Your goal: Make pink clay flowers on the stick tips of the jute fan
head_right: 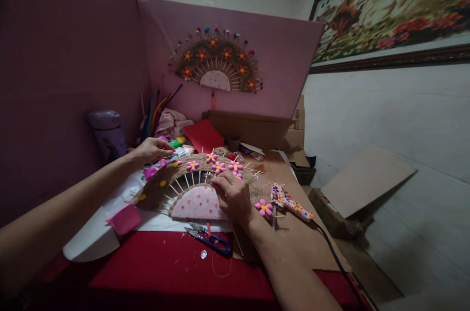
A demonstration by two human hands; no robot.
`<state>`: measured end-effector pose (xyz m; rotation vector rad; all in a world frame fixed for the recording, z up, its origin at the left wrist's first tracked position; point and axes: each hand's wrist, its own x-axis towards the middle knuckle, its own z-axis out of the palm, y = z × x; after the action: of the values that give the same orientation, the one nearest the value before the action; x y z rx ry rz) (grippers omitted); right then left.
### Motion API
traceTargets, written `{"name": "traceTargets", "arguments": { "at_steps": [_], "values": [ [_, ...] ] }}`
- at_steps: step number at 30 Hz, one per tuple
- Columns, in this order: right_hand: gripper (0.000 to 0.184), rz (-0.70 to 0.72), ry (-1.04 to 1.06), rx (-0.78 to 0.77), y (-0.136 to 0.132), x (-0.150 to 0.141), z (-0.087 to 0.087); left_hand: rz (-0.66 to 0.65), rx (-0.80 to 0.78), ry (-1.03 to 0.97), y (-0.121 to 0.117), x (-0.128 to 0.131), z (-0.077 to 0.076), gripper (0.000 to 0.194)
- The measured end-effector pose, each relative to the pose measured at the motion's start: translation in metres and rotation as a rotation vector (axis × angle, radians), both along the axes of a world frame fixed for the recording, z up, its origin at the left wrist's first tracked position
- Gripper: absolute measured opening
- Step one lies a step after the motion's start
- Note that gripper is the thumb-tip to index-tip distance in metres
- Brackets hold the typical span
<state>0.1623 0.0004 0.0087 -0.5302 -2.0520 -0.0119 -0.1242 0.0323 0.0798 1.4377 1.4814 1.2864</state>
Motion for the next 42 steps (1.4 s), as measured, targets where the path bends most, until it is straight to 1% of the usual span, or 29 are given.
{"name": "traceTargets", "arguments": {
  "at_steps": [2, 5, 9, 12, 14, 17, 20, 23, 27, 33, 39, 42],
  "values": [
    [0.016, 0.000, -0.015, 0.009, -0.001, 0.000, -0.001, -0.047, -0.048, 0.037, 0.005, -0.006, -0.003, 0.014],
    [0.017, -0.003, -0.029, 0.012, -0.002, 0.000, -0.002, -0.086, -0.066, 0.046, 0.012, -0.011, -0.008, 0.015],
    [0.017, -0.002, -0.025, 0.012, -0.002, 0.000, -0.003, -0.103, -0.081, 0.008, 0.019, -0.015, -0.015, 0.017],
    [0.016, 0.000, -0.028, 0.009, -0.002, 0.000, -0.003, -0.109, -0.080, 0.021, 0.021, -0.018, -0.018, 0.016],
    [0.016, -0.002, -0.027, 0.007, -0.003, 0.000, -0.002, -0.140, -0.075, 0.076, 0.022, -0.020, -0.018, 0.017],
    [0.016, -0.002, -0.022, 0.015, -0.003, 0.000, -0.002, -0.192, -0.093, 0.221, 0.027, -0.022, -0.018, 0.022],
    [0.015, -0.006, -0.024, 0.016, -0.002, -0.001, -0.002, -0.206, -0.086, 0.352, 0.034, -0.026, -0.021, 0.028],
    [0.015, -0.009, -0.030, 0.020, -0.002, -0.001, -0.003, -0.237, -0.041, 0.405, 0.040, -0.030, -0.026, 0.030],
    [0.015, -0.007, -0.026, 0.030, -0.002, -0.001, -0.003, -0.292, 0.017, 0.427, 0.046, -0.033, -0.032, 0.027],
    [0.016, -0.002, -0.026, 0.034, -0.002, -0.001, -0.003, -0.275, 0.053, 0.479, 0.050, -0.035, -0.035, 0.023],
    [0.016, -0.004, -0.028, 0.034, -0.002, -0.001, -0.003, -0.268, 0.049, 0.439, 0.049, -0.034, -0.036, 0.023],
    [0.016, -0.005, -0.031, 0.035, -0.002, -0.001, -0.003, -0.280, 0.039, 0.449, 0.048, -0.033, -0.035, 0.023]
  ]
}}
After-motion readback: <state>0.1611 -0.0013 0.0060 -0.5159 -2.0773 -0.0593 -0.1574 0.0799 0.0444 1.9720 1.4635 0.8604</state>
